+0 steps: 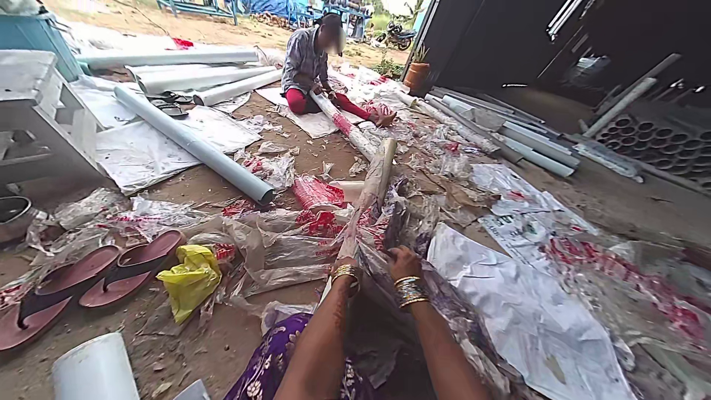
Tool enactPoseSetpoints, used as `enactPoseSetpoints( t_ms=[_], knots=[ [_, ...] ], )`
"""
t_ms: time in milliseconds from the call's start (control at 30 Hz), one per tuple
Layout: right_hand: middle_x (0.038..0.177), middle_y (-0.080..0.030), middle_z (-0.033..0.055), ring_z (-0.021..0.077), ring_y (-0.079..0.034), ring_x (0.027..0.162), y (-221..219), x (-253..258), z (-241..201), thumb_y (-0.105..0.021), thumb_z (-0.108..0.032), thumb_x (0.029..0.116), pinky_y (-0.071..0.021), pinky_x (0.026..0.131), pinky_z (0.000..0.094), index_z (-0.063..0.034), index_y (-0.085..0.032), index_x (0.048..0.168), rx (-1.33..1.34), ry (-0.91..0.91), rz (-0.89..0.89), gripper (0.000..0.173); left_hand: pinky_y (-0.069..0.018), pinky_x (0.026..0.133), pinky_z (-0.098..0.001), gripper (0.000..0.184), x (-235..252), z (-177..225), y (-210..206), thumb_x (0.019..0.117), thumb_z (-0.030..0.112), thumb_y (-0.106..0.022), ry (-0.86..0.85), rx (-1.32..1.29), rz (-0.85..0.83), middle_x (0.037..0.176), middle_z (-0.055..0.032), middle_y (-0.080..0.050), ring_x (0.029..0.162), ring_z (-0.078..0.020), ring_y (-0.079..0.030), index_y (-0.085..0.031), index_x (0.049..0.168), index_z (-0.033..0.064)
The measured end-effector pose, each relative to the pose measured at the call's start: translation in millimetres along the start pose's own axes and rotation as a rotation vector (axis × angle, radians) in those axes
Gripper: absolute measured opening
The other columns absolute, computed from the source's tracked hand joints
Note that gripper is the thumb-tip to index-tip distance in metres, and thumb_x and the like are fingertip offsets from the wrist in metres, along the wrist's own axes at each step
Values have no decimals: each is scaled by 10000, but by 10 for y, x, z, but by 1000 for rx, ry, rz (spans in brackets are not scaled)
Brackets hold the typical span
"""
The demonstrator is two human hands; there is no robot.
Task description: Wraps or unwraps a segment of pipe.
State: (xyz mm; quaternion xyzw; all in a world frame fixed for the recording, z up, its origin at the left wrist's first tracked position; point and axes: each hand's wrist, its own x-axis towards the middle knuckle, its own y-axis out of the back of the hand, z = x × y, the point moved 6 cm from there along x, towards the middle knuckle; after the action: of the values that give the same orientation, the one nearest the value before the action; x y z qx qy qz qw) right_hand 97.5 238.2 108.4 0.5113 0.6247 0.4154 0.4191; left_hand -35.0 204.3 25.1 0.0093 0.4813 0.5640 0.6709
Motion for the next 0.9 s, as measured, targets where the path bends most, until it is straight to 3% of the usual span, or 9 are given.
enactPoseSetpoints(
  t_ms=[133, 233, 300, 433, 500, 567, 667, 800, 900],
  knots=[
    [1557, -471, 200, 385, -575, 1326, -611, 372, -248, -676, -285, 995, -498, 1048, 561, -18, -559, 1444, -115, -102, -190, 536, -417, 1092, -555, 400, 400, -128, -82, 1019, 281, -553, -67, -74, -13, 1370, -233, -606, 1313, -363, -558, -645, 1287, -2],
    [1476, -562, 219, 407, -600, 1293, -803, 435, -168, -546, -211, 1059, -486, 1032, 590, -19, -571, 1437, -120, -140, -192, 424, -392, 1130, -541, 414, 219, 48, 9, 1033, 232, -538, -64, -57, -41, 1411, -266, -571, 1358, -378, -522, -612, 1311, -66],
    [1406, -623, 217, 402, -631, 1256, -788, 436, -76, -442, -149, 1083, -494, 1011, 587, -35, -613, 1393, -114, -151, -171, 371, -362, 1149, -522, 455, -199, 303, 141, 1053, 252, -534, -24, 44, -61, 1455, -285, -527, 1395, -379, -486, -566, 1336, -104],
    [1397, -624, 195, 382, -642, 1231, -542, 446, 20, -567, -131, 1023, -511, 986, 582, -39, -639, 1361, -171, -102, -174, 357, -360, 1142, -617, 665, -35, 354, 45, 1008, 462, -606, 44, 223, -16, 1495, -285, -492, 1428, -419, -449, -532, 1399, -70],
    [1399, -629, 177, 381, -640, 1234, -411, 468, 60, -582, -145, 1023, -513, 986, 578, -59, -656, 1347, -200, -93, -181, 344, -405, 1088, -642, 605, 258, 218, -75, 991, 400, -642, 51, 213, 39, 1465, -263, -534, 1389, -421, -491, -561, 1389, -48],
    [1395, -632, 175, 386, -631, 1247, -325, 518, 123, -576, -157, 1030, -507, 991, 579, -62, -663, 1335, -216, -94, -184, 331, -429, 1069, -625, 469, 335, 172, -71, 1022, 270, -580, 77, 218, 44, 1455, -242, -551, 1380, -403, -506, -577, 1377, -36],
    [1401, -625, 188, 396, -623, 1258, -237, 579, 251, -566, -150, 1038, -501, 998, 589, -49, -664, 1330, -233, -95, -171, 324, -437, 1058, -627, 422, 346, 130, 2, 1052, 239, -521, 94, 219, 28, 1448, -234, -561, 1375, -399, -514, -580, 1374, -26],
    [1343, -652, 226, 423, -633, 1230, 46, 570, 790, -580, -170, 1029, -499, 983, 608, -28, -688, 1278, -233, -199, -102, 306, -442, 1067, -609, 417, 333, 48, 122, 1033, 215, -539, 125, 235, 19, 1456, -242, -550, 1382, -397, -508, -584, 1353, -48],
    [1314, -665, 256, 419, -616, 1266, -112, 381, 1434, -594, -249, 1047, -466, 1043, 596, -9, -697, 1262, -149, -351, -106, 338, -442, 1066, -606, 415, 270, 17, 219, 1019, 219, -566, 136, 219, 3, 1449, -243, -552, 1375, -390, -515, -593, 1332, -51]
  ],
)
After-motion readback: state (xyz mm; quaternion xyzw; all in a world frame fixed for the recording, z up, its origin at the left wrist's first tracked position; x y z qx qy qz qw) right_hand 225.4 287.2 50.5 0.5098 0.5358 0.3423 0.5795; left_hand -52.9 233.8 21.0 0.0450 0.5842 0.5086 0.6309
